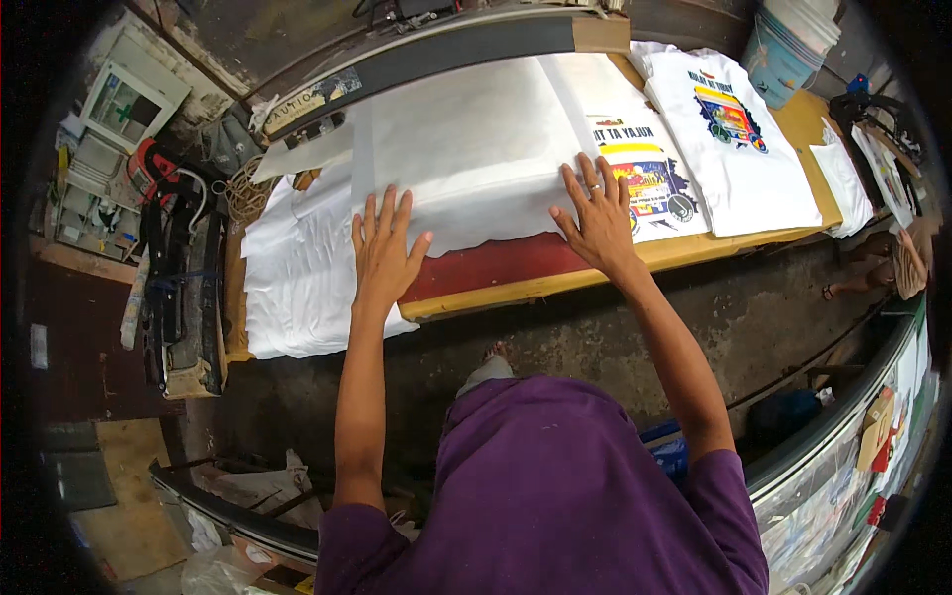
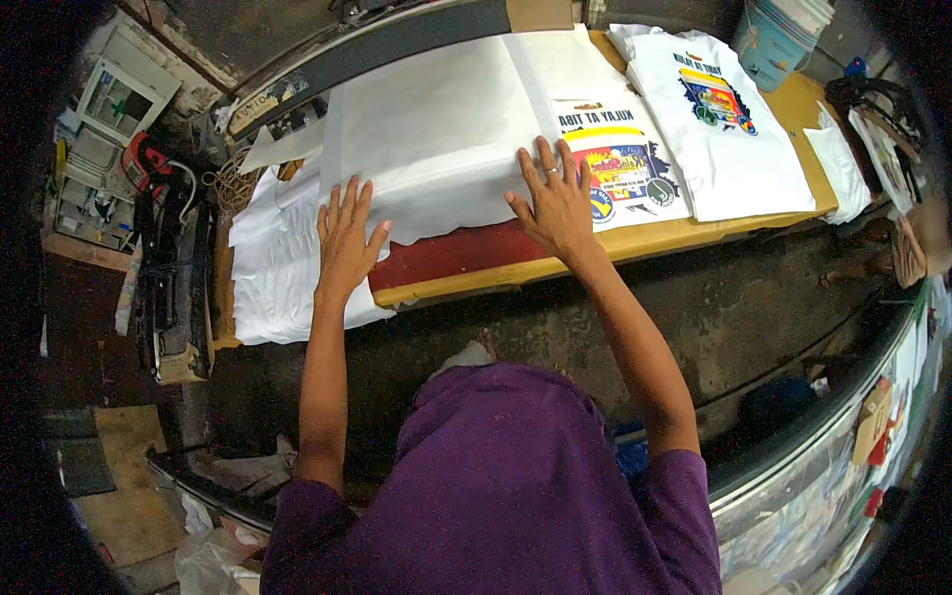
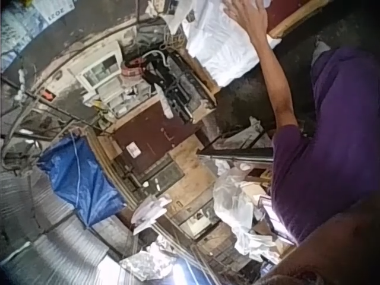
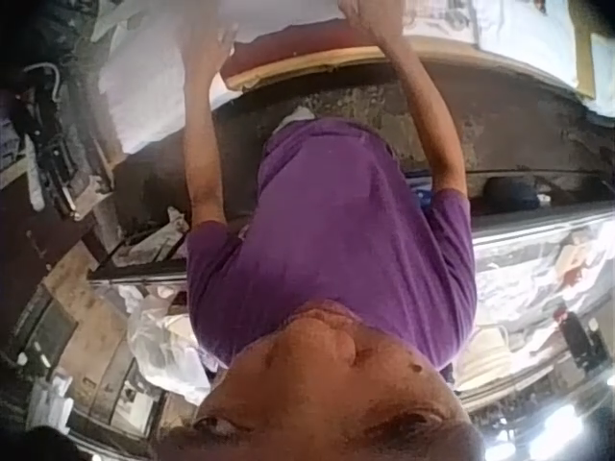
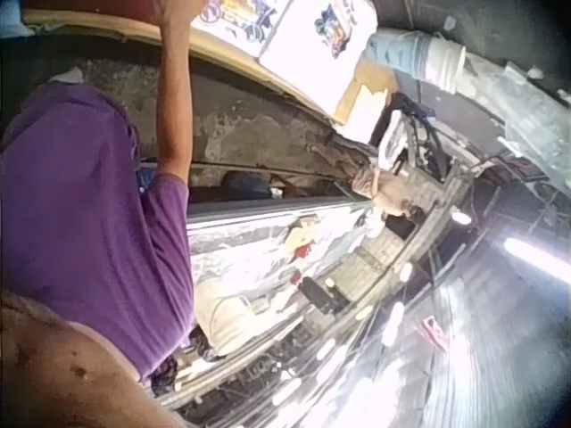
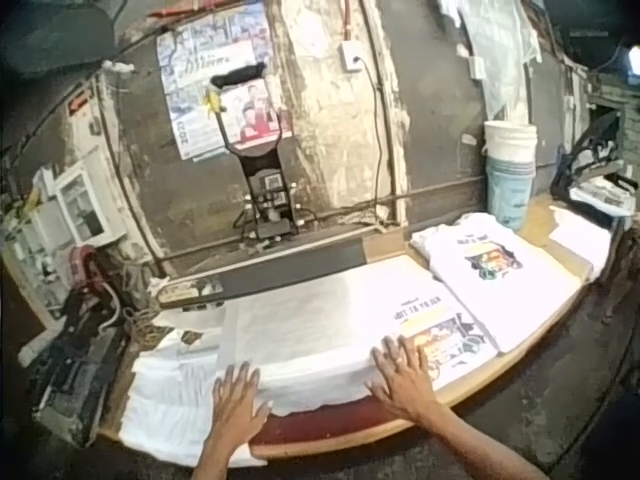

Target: Using a heat press machine to apply graphic transfers onto white t-shirts.

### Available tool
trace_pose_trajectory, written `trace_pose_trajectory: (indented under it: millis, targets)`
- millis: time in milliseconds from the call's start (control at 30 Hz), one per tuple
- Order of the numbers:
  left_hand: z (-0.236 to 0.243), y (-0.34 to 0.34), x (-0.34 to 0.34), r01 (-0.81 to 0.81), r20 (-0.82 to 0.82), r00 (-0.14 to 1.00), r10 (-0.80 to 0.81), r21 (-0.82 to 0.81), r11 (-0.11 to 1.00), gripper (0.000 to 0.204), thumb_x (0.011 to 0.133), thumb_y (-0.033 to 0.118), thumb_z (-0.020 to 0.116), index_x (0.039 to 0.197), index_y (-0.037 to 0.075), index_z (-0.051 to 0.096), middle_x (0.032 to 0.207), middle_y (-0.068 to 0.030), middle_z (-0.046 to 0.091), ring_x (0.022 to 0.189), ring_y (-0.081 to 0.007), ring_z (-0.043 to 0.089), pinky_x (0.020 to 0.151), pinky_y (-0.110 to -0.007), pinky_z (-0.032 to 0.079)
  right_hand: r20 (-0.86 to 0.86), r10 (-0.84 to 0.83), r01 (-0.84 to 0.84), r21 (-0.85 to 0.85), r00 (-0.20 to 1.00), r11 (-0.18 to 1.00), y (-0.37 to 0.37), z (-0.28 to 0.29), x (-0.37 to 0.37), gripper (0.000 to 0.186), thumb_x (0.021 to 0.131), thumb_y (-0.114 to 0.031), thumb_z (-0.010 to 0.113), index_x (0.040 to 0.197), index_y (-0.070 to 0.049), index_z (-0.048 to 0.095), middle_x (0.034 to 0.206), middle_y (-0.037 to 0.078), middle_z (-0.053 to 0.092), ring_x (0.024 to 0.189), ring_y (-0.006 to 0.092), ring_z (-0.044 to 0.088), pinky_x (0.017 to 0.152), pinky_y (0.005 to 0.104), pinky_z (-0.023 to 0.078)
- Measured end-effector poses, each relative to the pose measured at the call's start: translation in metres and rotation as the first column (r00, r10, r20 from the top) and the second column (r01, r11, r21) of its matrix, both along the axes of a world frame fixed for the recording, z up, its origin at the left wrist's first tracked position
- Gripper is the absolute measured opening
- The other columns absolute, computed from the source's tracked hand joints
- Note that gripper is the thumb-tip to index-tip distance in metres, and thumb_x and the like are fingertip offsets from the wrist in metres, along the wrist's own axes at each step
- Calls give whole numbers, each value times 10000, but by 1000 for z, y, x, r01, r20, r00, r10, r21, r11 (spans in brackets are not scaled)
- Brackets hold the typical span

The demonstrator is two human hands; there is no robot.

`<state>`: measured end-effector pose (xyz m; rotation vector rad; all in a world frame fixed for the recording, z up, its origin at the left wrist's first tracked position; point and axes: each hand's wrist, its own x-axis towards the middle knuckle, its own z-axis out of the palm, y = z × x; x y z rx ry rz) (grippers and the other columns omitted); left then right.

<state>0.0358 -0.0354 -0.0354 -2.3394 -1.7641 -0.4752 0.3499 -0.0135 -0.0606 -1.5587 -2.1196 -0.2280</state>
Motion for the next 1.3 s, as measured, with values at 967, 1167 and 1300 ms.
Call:
trace_pose_trajectory:
  millis: [967, 1167, 1300]
  targets:
    - [29, -9, -6, -69, 320, 945, 69, -14, 998, 556, 847, 329, 572, 1280, 10, 436, 1403, -226, 291, 1294, -419, 259, 1042, -563, 209, -166, 213, -92, 538, 963, 838, 32, 172, -9, 354, 717, -71, 629, 1070, -57, 619, 987, 155, 521, 943, 330, 443, 837, 436, 361]
    - [17, -15, -7, 61, 305, 950, -69, 34, 998, 513, 793, 237, 618, 1240, 22, 490, 1394, -226, 300, 1279, -421, 278, 1033, -555, 241, 74, 338, -273, 758, 938, 593, 154, 304, -70, 310, 781, -167, 629, 1079, -82, 608, 1090, 132, 522, 1036, 364, 426, 883, 448, 359]
    - [16, -19, 10, 114, 326, 938, -119, 36, 993, 483, 775, 214, 629, 1207, 27, 520, 1321, -212, 364, 1234, -401, 327, 1022, -551, 263, 122, 251, -256, 745, 960, 616, 211, 402, -105, 518, 811, -353, 554, 1255, -88, 525, 1326, 208, 450, 1225, 409, 380, 1024, 482, 311]
